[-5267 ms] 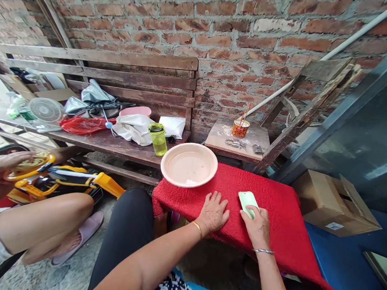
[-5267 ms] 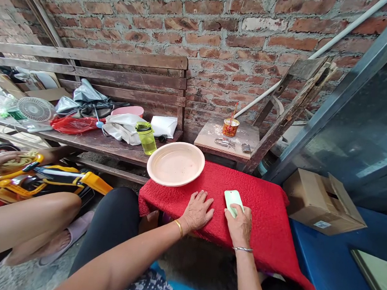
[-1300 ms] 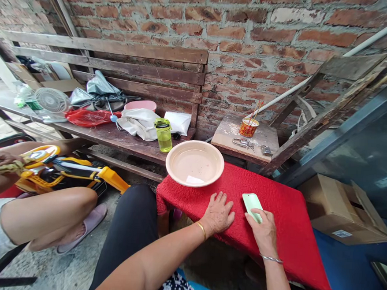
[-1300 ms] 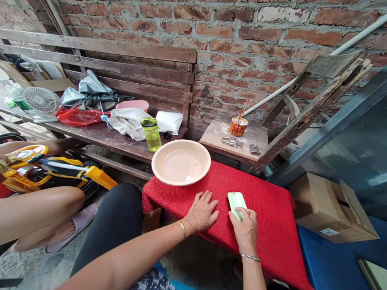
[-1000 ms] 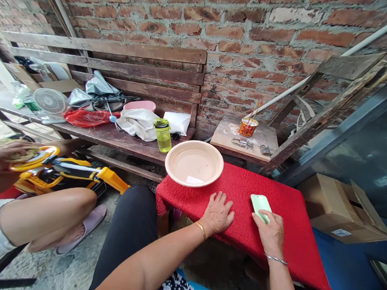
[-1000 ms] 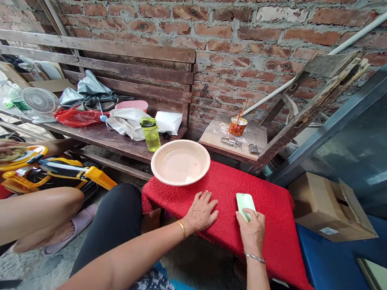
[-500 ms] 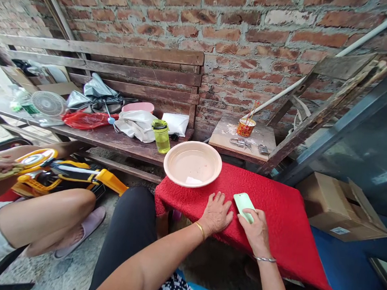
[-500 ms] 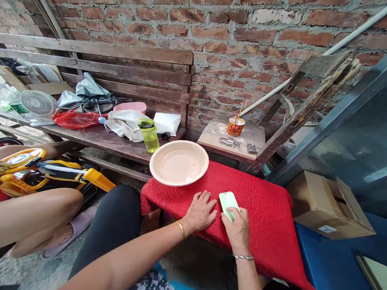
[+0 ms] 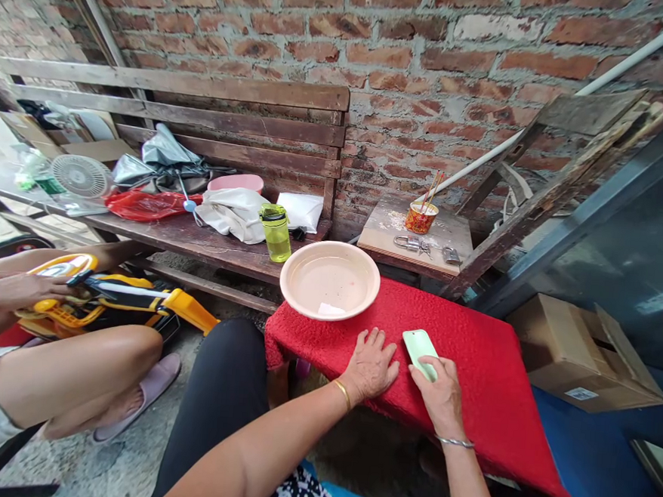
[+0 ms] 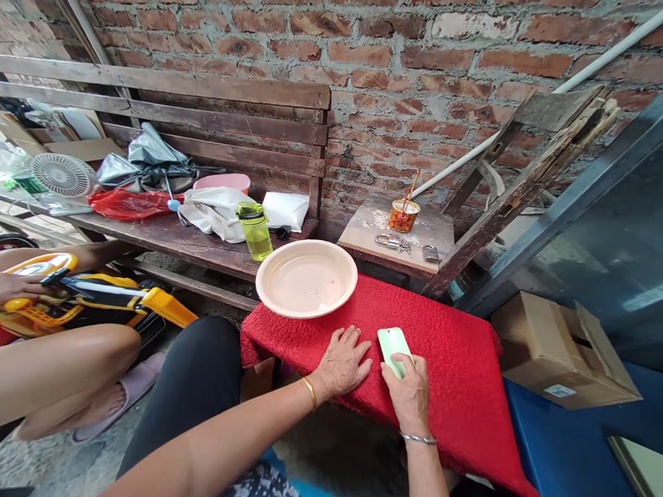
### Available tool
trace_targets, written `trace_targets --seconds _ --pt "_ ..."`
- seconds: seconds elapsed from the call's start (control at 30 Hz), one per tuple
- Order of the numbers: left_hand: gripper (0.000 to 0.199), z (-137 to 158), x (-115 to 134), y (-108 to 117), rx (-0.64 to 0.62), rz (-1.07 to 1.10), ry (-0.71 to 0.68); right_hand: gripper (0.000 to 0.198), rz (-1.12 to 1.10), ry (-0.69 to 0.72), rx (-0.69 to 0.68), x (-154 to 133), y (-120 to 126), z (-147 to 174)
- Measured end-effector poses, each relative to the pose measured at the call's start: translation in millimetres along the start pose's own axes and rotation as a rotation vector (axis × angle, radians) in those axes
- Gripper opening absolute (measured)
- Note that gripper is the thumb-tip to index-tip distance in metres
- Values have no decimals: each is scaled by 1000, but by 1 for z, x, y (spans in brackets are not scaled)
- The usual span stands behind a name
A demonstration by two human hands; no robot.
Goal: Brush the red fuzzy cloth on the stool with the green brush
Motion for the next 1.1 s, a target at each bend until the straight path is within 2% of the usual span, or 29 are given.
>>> trace_targets --seconds 0.6,1.1 --pt "31 3 -1 0 3 -21 -2 41 94 85 40 -5 -2 4" --pt "32 3 3 3 -15 -17 -15 40 201 104 41 -8 -1 6"
Point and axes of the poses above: each hand's wrist, its own z-axis away from the middle knuckle, its own y-axis out of the back of the hand, x = y × z, the point moved 7 cm from there along -z, towards the middle knuckle, and after that the axes turned 11 degrees about -x, right-handed, at the moved point
